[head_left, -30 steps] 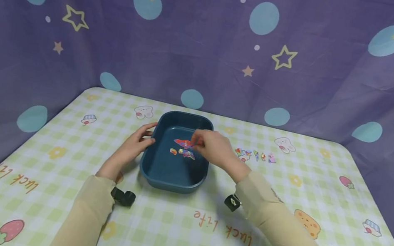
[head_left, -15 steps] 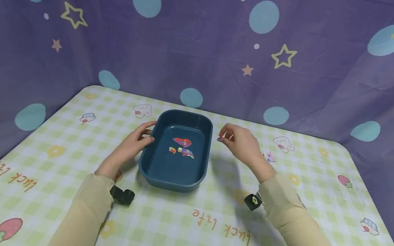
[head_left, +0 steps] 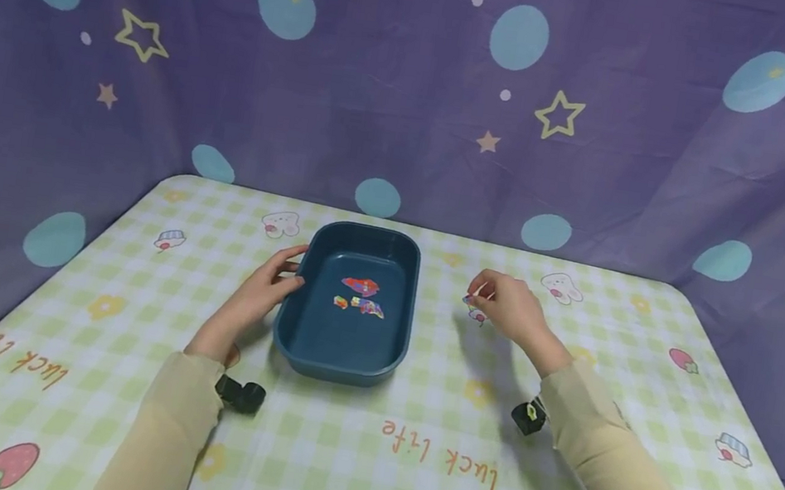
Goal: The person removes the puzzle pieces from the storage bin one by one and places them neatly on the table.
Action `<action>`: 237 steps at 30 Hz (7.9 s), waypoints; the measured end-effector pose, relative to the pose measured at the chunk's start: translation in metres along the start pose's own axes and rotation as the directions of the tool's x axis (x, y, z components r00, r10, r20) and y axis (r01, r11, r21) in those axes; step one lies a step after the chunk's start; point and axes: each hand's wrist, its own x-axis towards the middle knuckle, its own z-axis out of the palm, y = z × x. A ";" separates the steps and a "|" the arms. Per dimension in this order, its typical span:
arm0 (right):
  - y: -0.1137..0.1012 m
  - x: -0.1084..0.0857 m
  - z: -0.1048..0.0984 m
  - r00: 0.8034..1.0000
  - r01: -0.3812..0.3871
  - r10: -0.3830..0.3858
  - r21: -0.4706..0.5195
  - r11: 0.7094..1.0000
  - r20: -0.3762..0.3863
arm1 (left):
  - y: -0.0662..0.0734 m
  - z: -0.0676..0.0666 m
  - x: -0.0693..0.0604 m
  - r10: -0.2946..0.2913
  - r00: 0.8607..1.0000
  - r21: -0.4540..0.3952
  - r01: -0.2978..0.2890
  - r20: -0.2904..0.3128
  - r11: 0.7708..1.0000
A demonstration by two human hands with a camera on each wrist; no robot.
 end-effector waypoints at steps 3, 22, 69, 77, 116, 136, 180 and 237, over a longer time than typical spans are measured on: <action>0.007 0.001 0.005 1.000 -0.009 0.009 0.014 1.000 0.008 | -0.001 0.000 -0.001 0.000 1.000 -0.003 0.000 -0.008 1.000; 0.040 0.002 0.025 0.988 -0.138 0.123 0.167 0.976 0.095 | -0.003 0.001 0.000 -0.002 1.000 -0.017 0.002 -0.008 1.000; -0.039 0.018 0.010 0.995 0.091 -0.089 -0.063 0.994 0.032 | -0.005 0.001 0.001 -0.001 1.000 -0.010 0.001 0.000 1.000; -0.075 0.029 0.012 0.985 0.174 -0.173 -0.100 0.980 0.019 | -0.001 0.001 -0.001 -0.005 1.000 -0.013 0.005 -0.001 1.000; -0.112 0.049 0.079 0.952 0.283 -0.195 -0.438 0.853 0.234 | -0.002 0.000 -0.001 0.006 1.000 -0.026 -0.006 0.004 1.000; -0.111 0.052 0.081 0.953 0.276 -0.174 -0.473 0.837 0.248 | -0.003 0.001 0.001 -0.004 1.000 -0.019 0.004 -0.001 1.000; -0.105 0.040 0.057 0.933 0.344 -0.322 -0.130 0.930 0.162 | -0.001 0.001 0.000 0.006 1.000 -0.020 -0.006 -0.005 1.000; 0.039 -0.019 -0.001 1.000 -0.001 -0.001 0.155 0.988 0.010 | -0.003 0.002 -0.001 -0.020 1.000 -0.003 0.020 -0.003 1.000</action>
